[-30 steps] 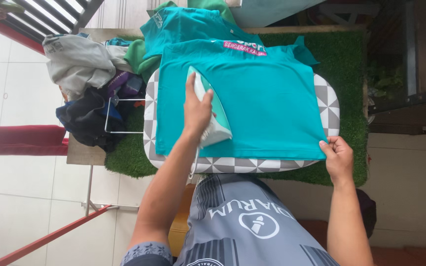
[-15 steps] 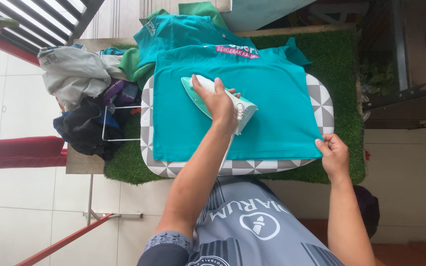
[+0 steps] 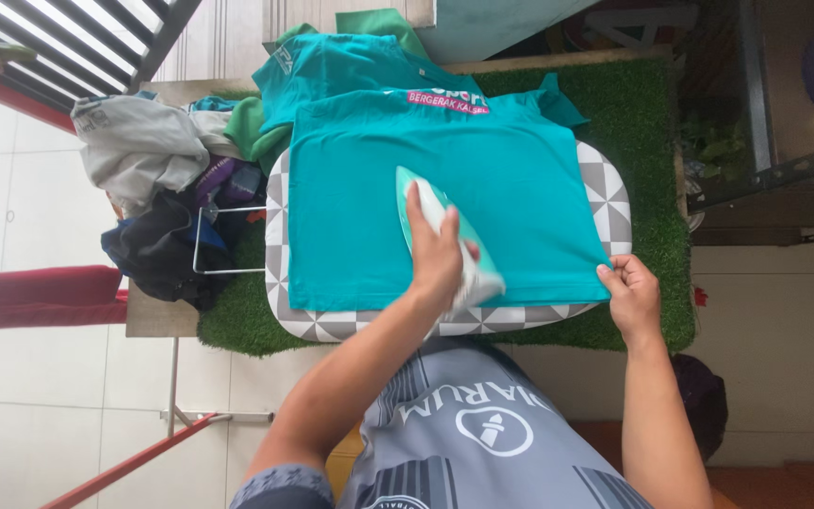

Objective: The person irons a teal t-shirt on a patterned ironing board. They smooth the fabric, move the iron across the front and back, and flip the shirt to iron both sides.

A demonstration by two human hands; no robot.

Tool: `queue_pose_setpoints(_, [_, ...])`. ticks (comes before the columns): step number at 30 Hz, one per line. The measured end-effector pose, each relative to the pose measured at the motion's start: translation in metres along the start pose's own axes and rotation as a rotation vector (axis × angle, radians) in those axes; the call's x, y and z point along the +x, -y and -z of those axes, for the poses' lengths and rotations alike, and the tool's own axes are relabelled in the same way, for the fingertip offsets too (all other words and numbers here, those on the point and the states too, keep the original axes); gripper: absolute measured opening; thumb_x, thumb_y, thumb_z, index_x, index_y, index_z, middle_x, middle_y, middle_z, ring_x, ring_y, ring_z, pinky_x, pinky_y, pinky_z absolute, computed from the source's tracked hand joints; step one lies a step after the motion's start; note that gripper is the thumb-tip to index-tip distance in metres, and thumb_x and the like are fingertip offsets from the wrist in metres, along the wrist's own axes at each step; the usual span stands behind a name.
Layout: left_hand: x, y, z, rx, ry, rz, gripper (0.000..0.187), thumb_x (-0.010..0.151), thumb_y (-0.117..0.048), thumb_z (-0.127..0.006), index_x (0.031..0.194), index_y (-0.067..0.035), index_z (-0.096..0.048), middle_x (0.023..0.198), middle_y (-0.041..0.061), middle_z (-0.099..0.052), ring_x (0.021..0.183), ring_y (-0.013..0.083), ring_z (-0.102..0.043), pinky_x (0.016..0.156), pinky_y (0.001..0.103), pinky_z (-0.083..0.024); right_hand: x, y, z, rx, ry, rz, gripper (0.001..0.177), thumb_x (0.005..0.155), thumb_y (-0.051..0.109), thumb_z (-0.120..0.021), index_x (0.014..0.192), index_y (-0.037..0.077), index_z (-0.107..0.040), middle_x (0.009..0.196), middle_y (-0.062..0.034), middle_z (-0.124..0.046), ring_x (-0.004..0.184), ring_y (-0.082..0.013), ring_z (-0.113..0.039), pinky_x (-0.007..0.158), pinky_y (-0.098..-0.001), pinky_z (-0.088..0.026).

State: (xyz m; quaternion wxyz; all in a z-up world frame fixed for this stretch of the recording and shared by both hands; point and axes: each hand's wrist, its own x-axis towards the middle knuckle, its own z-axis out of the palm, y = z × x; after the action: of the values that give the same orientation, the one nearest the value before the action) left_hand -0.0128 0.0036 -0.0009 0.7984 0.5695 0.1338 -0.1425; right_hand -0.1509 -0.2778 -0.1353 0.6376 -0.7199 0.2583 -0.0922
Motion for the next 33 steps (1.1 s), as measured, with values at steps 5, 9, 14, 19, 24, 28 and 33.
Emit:
queue_pose_setpoints(5, [0.021,-0.019,0.029,0.277,0.106,-0.016,0.073,0.099,-0.007,-0.055,0.160,-0.025,-0.019,0.123,0.016,-0.055,0.054,0.0175,-0.059,0.042,0.036,-0.052,-0.001,0.006,-0.001,-0.045,-0.019,0.016,0.012,0.099,0.012,-0.069,0.106,0.003,-0.066,0.079,0.0065,-0.062,0.069,-0.0007,-0.049,0.064,-0.0196,-0.039])
queue_pose_setpoints(9, [0.060,-0.064,0.064,0.523,0.303,-0.012,0.074,0.098,-0.006,-0.059,0.162,-0.024,-0.026,0.106,0.015,-0.061,0.056,0.0165,-0.058,0.045,0.035,-0.052,-0.005,0.011,-0.001,-0.076,-0.016,0.002,0.011,0.099,0.013,-0.069,0.104,0.004,-0.067,0.076,0.0068,-0.060,0.068,-0.0007,-0.048,0.062,-0.0200,-0.038])
queue_pose_setpoints(14, [0.054,-0.120,0.092,1.006,0.557,-0.014,0.095,0.083,-0.004,-0.067,0.159,-0.026,-0.016,0.112,0.013,-0.067,0.061,0.0184,-0.066,0.056,0.035,-0.057,-0.004,0.014,-0.001,-0.096,-0.022,0.017,0.010,0.098,0.013,-0.069,0.101,0.004,-0.066,0.074,0.0078,-0.059,0.066,-0.0003,-0.047,0.061,-0.0199,-0.038])
queue_pose_setpoints(19, [0.053,-0.124,0.085,1.482,0.831,-0.077,0.086,0.073,-0.007,-0.073,0.150,-0.022,-0.037,0.102,0.021,-0.073,0.081,0.0361,-0.070,0.071,0.047,-0.056,-0.002,0.012,0.000,-0.081,-0.011,-0.002,0.009,0.097,0.012,-0.070,0.099,0.004,-0.066,0.073,0.0079,-0.058,0.065,-0.0003,-0.045,0.059,-0.0200,-0.036])
queue_pose_setpoints(24, [0.067,-0.099,0.059,1.674,0.504,-0.396,0.048,0.081,-0.011,-0.068,0.127,-0.018,-0.057,0.104,0.019,-0.073,0.096,0.0438,-0.068,0.080,0.055,-0.053,0.000,0.014,0.000,-0.033,0.004,0.013,0.008,0.098,0.010,-0.069,0.100,0.003,-0.066,0.076,0.0082,-0.059,0.067,0.0005,-0.047,0.062,-0.0181,-0.038])
queue_pose_setpoints(28, [0.081,-0.093,0.044,1.648,0.400,-0.405,0.036,0.084,-0.011,-0.066,0.118,-0.013,-0.057,0.101,0.019,-0.073,0.094,0.0452,-0.068,0.080,0.057,-0.053,-0.003,0.010,0.001,0.046,0.020,0.011,0.007,0.097,0.010,-0.067,0.102,0.005,-0.065,0.078,0.0076,-0.063,0.068,0.0008,-0.052,0.063,-0.0174,-0.041])
queue_pose_setpoints(33, [0.088,-0.092,0.026,1.728,0.699,-0.536,0.036,0.074,-0.011,-0.070,0.108,-0.014,-0.060,0.094,0.018,-0.073,0.090,0.0444,-0.068,0.075,0.056,-0.053,-0.002,0.014,0.003,-0.007,0.014,0.018,0.009,0.099,0.010,-0.069,0.101,0.002,-0.066,0.078,0.0055,-0.061,0.069,-0.0005,-0.050,0.064,-0.0186,-0.040])
